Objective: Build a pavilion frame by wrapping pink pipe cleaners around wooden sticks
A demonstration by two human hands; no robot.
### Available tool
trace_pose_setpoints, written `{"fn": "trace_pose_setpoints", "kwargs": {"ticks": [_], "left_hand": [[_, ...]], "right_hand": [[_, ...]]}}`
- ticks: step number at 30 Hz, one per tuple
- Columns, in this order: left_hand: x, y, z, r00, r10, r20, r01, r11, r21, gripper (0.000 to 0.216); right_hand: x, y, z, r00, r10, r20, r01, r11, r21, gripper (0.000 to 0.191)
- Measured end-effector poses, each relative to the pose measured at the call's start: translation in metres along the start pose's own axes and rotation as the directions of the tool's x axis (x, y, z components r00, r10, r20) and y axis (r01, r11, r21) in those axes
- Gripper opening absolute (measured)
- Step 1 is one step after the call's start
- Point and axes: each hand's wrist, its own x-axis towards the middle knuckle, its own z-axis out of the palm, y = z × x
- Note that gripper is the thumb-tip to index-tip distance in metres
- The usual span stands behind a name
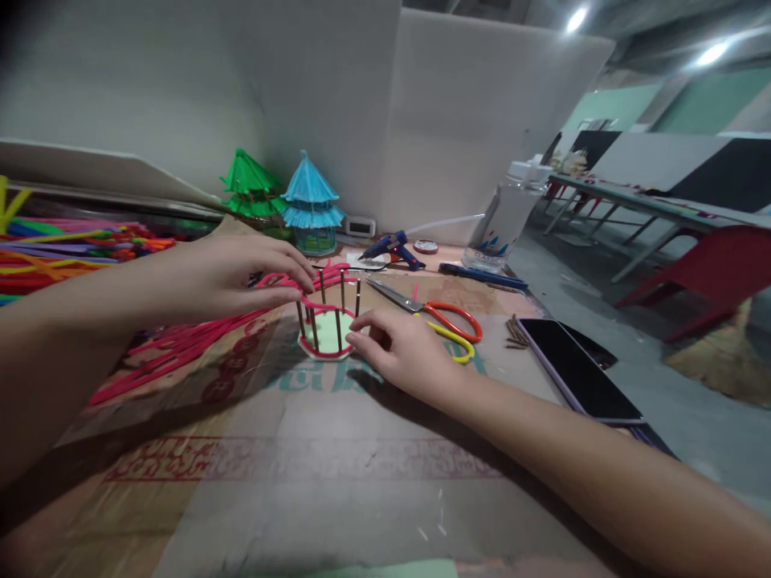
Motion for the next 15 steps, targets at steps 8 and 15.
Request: {"fn": "trace_pose_setpoints", "kwargs": {"ticks": [8, 15], "left_hand": [[-0.004, 0.035, 0.005, 0.967, 0.107, -0.231, -0.064, 0.981, 0.185, 0.038], [-0.008, 0.05, 0.017, 0.949, 0.179, -0.259, -0.077, 0.929, 0.362, 0.034]], "right_hand": [[0.016, 0.0, 0.018, 1.0, 0.019, -0.016, -0.017, 0.996, 0.086, 0.034], [0.015, 0.003, 0.033, 0.999, -0.013, -0.034, 0.019, 0.985, 0.173, 0.017]]}}
